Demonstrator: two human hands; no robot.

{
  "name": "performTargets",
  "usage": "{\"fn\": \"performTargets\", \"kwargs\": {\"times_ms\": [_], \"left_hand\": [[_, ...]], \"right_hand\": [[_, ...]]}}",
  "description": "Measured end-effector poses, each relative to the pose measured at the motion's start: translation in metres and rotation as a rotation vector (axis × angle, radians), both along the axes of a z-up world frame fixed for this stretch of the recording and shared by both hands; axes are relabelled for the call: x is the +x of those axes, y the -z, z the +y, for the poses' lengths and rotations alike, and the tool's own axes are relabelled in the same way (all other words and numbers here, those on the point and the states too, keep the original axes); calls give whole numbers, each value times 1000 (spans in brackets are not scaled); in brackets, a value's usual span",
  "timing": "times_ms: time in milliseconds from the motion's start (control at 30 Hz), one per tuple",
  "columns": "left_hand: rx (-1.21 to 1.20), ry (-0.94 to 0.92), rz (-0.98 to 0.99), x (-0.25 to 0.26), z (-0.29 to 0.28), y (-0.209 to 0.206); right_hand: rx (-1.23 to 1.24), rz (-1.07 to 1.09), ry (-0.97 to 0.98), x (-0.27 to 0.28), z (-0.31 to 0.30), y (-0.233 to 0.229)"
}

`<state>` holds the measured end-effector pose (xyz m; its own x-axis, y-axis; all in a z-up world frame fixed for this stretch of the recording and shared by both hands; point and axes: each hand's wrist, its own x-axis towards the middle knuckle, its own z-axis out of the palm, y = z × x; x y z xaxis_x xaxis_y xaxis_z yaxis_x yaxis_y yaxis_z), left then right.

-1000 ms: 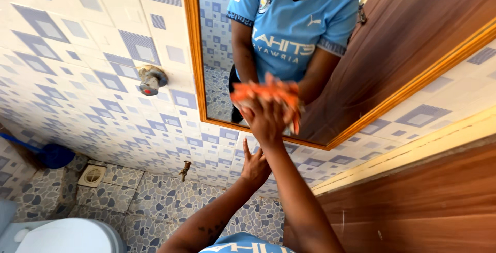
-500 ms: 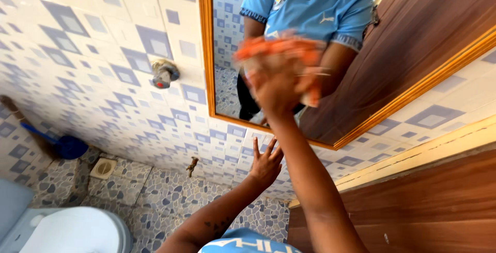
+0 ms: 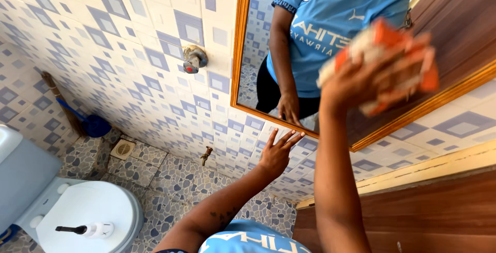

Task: The person wipes a bathroom mirror with a cloth, then sprays a cleaning solution onto the tiled walls and wipes them with the same cloth. The person also wipes the wooden door frame.

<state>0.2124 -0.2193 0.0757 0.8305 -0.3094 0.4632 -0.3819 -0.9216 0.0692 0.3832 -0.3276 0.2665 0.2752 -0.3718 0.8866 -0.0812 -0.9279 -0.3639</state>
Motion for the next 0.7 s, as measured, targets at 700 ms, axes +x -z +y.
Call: {"fn": "performTargets", "kwargs": {"times_ms": [700], "left_hand": [[326, 2, 214, 8, 10, 1]], "right_hand": [[-1247, 98, -344, -52, -65, 149]]}}
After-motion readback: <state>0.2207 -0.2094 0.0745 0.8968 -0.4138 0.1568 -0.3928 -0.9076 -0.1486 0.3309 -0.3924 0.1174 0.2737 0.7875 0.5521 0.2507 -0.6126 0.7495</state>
